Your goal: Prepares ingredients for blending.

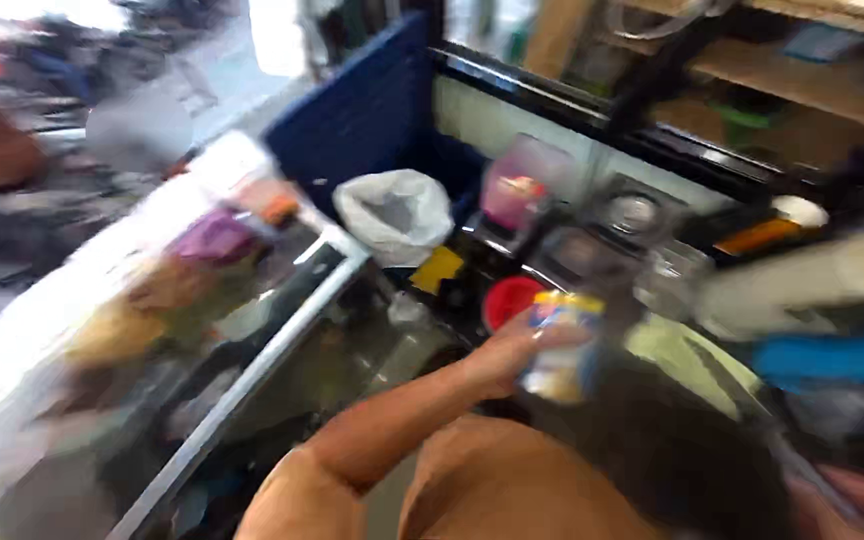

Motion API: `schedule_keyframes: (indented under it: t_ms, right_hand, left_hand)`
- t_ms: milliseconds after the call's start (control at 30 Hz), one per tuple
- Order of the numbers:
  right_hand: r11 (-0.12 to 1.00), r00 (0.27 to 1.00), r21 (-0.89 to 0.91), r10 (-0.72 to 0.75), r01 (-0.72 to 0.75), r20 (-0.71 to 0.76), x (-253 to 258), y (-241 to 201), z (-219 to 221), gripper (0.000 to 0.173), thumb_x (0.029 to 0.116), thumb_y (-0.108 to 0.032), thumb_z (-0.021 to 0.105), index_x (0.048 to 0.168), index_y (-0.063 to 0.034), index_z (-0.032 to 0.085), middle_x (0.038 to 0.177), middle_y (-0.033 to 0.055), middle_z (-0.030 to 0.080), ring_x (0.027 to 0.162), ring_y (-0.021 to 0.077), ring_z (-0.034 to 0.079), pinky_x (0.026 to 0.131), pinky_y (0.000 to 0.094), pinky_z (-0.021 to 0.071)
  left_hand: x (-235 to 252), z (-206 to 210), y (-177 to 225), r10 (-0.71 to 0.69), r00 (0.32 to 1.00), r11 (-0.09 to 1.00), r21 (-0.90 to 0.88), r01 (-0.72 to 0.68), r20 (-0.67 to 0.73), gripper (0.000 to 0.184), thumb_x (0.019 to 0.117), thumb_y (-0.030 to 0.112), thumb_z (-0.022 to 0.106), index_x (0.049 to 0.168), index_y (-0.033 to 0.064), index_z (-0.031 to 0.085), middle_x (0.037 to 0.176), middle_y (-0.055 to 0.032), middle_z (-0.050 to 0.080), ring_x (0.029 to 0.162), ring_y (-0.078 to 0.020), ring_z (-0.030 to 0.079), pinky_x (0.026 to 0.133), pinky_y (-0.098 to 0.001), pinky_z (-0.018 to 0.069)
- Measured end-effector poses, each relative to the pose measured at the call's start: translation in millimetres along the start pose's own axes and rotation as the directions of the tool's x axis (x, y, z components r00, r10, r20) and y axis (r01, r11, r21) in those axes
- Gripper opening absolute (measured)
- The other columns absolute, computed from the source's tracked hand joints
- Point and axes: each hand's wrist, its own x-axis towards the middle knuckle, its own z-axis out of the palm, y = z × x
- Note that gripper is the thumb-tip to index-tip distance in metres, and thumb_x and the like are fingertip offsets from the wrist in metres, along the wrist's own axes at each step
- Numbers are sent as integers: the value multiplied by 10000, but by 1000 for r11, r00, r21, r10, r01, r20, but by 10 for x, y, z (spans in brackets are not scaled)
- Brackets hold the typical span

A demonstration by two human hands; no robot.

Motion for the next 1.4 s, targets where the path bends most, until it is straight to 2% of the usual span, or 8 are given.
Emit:
schedule_keyframes:
  t_ms: [200,333,400,567,733,1033,1233,1400]
  right_hand:
    - [917,883,242,-192,317,-429,204,-589,-287,304,968,-263,671,1178,-84,545,922,-88,642,633,1,610,554,209,562]
    - [819,709,-82,-537,568,-457,263,-860,-187,373,980,-172,671,1261,-39,465,1020,34,659,876,94,679,808,326,611]
    - [753,624,-189,-636,630,-454,292,-928,-88,425,969,-131,679,1318,-35,456,959,55,664,817,123,684,746,341,621]
    - [691,604,-177,-706,701,-368,331,-919,86,164,995,-125,656,1096,-16,586,921,88,687,789,93,674,702,259,595]
    - [686,617,-110,-704,719,-352,343,-833,192,143,979,-81,654,1080,-18,573,908,92,663,797,103,659,707,245,581]
    - [680,607,-96,-701,727,-373,373,-816,143,157,974,-64,648,1092,-9,562,911,95,662,789,91,650,696,231,570]
    - [725,657,-173,-681,667,-324,330,-930,108,157,987,-94,648,1078,18,585,913,110,663,741,88,622,651,219,541]
    - [715,649,-262,-698,648,-302,337,-1025,123,164,995,-193,656,1038,-36,632,1018,140,607,942,212,619,743,322,521]
  left_hand:
    - [695,-358,-1065,106,993,863,492,-117,50,829,742,200,911,1402,40,435,1158,-151,697,1044,-264,716,916,-456,622]
    - [995,-374,-1729,59,983,581,795,-175,172,888,633,214,971,1379,89,506,1210,-78,690,1117,-172,679,983,-433,587]
    - [1144,-348,-1929,18,974,476,854,-207,227,875,628,183,971,1382,129,532,1236,-61,687,1142,-169,669,1001,-452,576]
    - [1392,-307,-2250,7,927,409,845,-346,376,908,657,130,943,1447,133,494,1341,-85,645,1217,-207,638,1040,-481,546]
    - [1365,-410,-1986,-96,910,409,849,-335,404,1312,643,82,947,1648,161,108,1662,-139,266,1493,-287,357,1197,-505,383]
    - [1357,0,-1189,-42,899,565,753,-338,435,857,802,-45,564,1594,103,272,1594,-62,430,1459,-180,413,1143,-398,432]
    - [1225,917,-912,-135,676,602,602,-525,725,902,809,84,706,1583,28,247,1467,-110,546,1377,-216,510,1136,-424,464]
    - [1185,1445,-991,-201,454,606,474,-638,868,752,764,-33,769,1428,-13,417,1257,-89,637,1190,-90,615,1046,-256,513]
